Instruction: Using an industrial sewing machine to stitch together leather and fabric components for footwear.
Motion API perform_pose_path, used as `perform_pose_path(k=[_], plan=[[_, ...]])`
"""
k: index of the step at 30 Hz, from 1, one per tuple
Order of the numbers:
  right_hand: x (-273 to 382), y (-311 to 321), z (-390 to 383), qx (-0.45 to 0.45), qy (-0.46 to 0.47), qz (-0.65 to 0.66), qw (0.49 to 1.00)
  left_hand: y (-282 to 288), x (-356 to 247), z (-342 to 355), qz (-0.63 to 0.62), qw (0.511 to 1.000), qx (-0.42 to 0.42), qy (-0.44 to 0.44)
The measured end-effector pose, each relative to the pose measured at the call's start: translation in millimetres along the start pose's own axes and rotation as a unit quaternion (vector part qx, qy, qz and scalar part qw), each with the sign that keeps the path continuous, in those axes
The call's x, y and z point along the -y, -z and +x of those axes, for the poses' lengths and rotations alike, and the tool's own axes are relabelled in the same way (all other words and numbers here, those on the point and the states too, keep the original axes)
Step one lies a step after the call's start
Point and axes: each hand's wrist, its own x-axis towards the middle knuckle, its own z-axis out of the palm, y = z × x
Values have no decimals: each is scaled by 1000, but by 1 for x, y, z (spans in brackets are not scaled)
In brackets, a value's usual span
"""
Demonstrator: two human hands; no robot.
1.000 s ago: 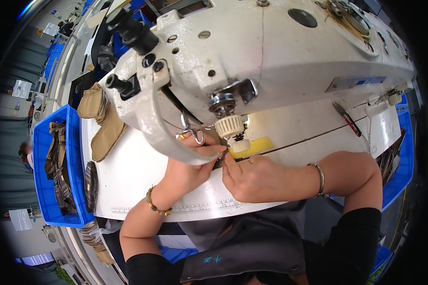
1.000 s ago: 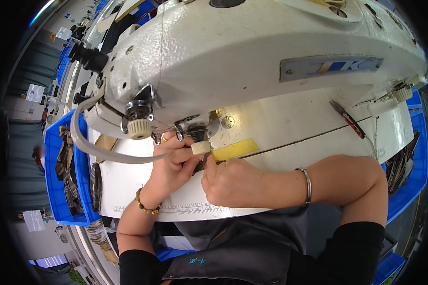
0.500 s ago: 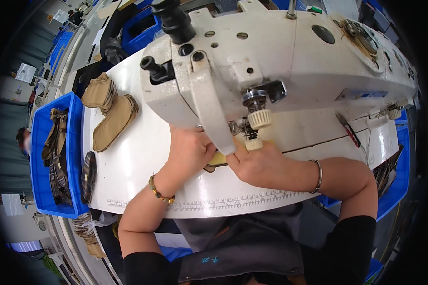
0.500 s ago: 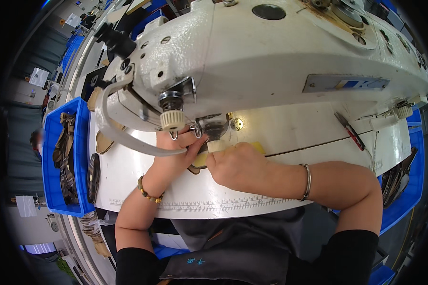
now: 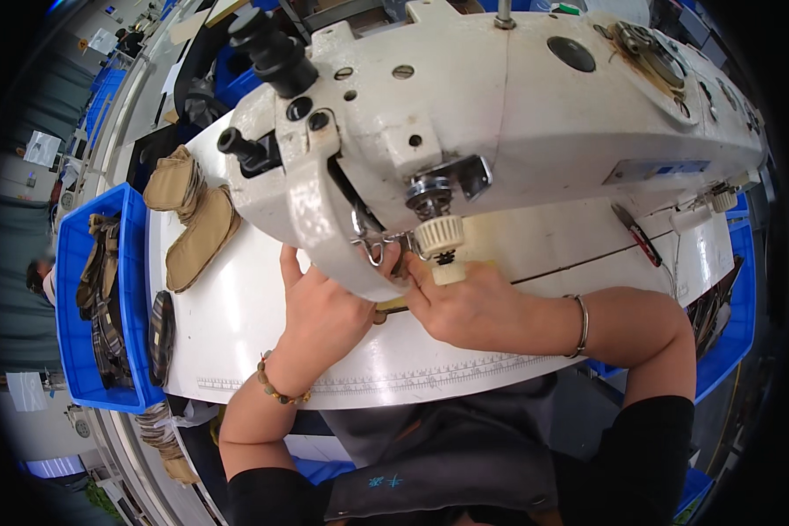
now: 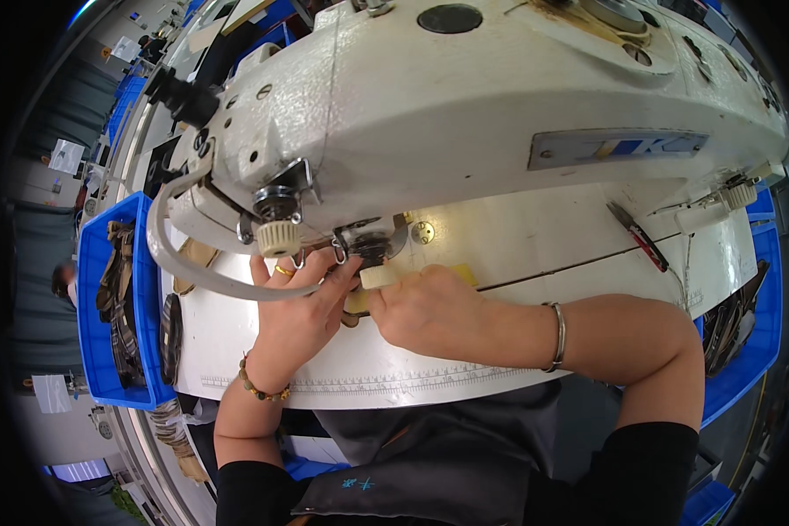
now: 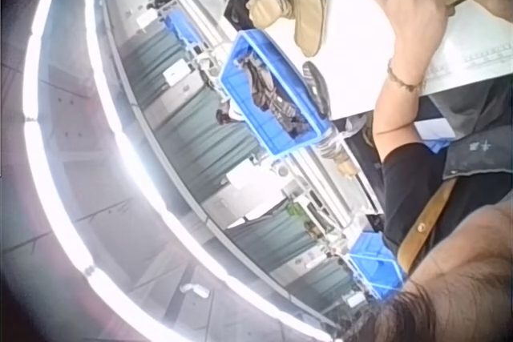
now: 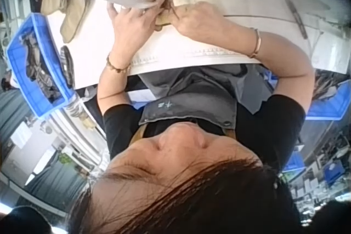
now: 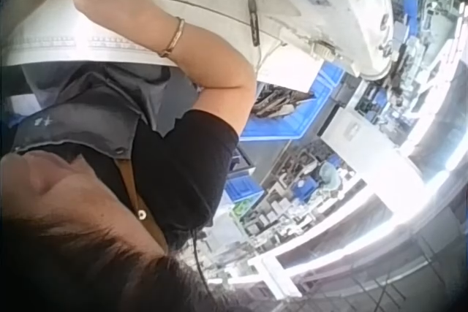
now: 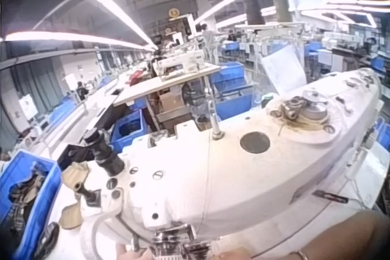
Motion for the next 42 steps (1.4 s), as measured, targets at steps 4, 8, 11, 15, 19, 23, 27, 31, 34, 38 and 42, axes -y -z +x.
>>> perform_pose_path(k=[4,8,11,15,19,23,27,31,34,38,42], plan=[[0,-1,0,4,3,2,1000,-3,-1,-1,-8,1000,-10,-3],[1,5,0,12,4,4,1000,-17,12,2,-58,998,-7,-24],[4,8,0,17,18,18,1000,-27,20,2,-179,984,3,-5],[3,8,-2,27,18,21,999,-27,21,4,-316,947,-3,55],[3,9,-1,43,16,30,999,-26,24,5,-278,960,20,10],[3,7,-1,47,18,38,998,-21,24,7,-295,955,31,8],[4,7,-1,52,23,32,998,-20,18,6,-259,966,1,-13],[3,7,-2,45,26,25,998,-13,6,8,-163,985,-26,-46],[4,7,-2,46,37,15,998,-17,11,7,-205,978,-10,-41],[5,8,-1,53,38,19,998,-15,14,8,-205,977,22,-49],[5,6,-2,46,44,26,998,-19,17,4,-204,977,29,-52]])
